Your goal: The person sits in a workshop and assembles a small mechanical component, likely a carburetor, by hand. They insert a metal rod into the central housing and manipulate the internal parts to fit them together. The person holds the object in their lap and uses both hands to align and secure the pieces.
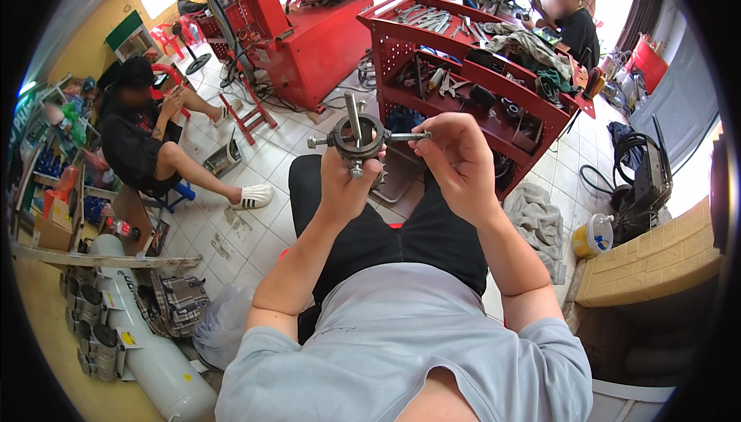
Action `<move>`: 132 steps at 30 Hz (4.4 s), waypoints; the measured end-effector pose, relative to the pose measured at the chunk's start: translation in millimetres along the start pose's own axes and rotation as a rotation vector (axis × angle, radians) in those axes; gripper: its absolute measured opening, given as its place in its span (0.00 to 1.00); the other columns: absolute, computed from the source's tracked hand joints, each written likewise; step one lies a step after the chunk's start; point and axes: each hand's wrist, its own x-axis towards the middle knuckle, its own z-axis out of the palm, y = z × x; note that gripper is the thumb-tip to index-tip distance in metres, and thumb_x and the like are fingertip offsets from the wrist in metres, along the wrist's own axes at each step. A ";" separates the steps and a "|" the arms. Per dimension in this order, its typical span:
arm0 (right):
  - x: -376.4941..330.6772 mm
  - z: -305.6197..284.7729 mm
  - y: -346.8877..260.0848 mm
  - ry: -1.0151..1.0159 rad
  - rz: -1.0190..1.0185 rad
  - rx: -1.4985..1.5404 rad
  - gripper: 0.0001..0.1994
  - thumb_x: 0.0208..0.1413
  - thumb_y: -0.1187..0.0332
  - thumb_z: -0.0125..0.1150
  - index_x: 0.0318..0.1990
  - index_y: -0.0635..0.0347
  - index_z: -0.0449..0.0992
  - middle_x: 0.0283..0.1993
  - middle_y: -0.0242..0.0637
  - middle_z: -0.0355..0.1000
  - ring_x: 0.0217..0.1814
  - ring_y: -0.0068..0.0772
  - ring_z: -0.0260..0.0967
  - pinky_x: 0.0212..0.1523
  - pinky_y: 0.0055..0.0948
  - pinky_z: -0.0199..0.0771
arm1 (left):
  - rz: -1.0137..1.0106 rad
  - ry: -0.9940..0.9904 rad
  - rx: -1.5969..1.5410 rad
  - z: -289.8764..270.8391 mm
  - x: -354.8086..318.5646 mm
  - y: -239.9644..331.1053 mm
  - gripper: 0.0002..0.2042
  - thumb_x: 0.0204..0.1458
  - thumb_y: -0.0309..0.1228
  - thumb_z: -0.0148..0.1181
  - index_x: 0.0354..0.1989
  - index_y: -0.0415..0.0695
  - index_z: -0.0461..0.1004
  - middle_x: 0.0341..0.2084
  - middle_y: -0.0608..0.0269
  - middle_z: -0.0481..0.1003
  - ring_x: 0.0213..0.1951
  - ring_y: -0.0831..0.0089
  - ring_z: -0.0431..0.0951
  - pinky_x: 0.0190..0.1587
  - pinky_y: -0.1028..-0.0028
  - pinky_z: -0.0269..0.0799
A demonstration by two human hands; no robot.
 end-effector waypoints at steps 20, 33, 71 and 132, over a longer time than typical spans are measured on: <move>5.3 -7.3 -15.8 -0.082 0.283 -0.009 0.08 0.62 0.68 0.58 0.42 0.63 0.69 0.29 0.26 0.67 0.29 0.11 0.63 0.29 0.17 0.64 | -0.009 0.018 0.028 -0.1 0.8 0.8 0.23 0.53 0.48 0.64 0.41 0.37 0.73 0.31 0.61 0.77 0.34 0.75 0.77 0.39 0.75 0.72; 3.1 -4.4 -7.5 -0.047 0.073 0.220 0.06 0.58 0.82 0.55 0.43 0.67 0.71 0.41 0.34 0.71 0.41 0.20 0.70 0.41 0.21 0.71 | -0.045 -0.001 0.015 -1.4 -1.8 1.1 0.24 0.54 0.48 0.63 0.44 0.36 0.71 0.33 0.59 0.77 0.36 0.73 0.77 0.42 0.72 0.74; 2.4 1.6 -9.8 0.056 0.213 0.133 0.09 0.58 0.74 0.60 0.44 0.67 0.71 0.32 0.30 0.74 0.35 0.15 0.67 0.40 0.19 0.68 | -0.139 -0.017 -0.142 0.7 2.0 6.0 0.16 0.58 0.41 0.60 0.41 0.38 0.72 0.34 0.61 0.75 0.35 0.78 0.76 0.39 0.77 0.72; 0.9 -8.4 15.3 0.028 -0.143 -0.201 0.16 0.50 0.83 0.63 0.48 0.64 0.76 0.41 0.40 0.74 0.41 0.29 0.75 0.40 0.25 0.76 | -0.318 -0.073 -0.302 2.5 3.8 9.2 0.25 0.60 0.51 0.53 0.48 0.37 0.67 0.33 0.60 0.74 0.33 0.75 0.76 0.39 0.74 0.74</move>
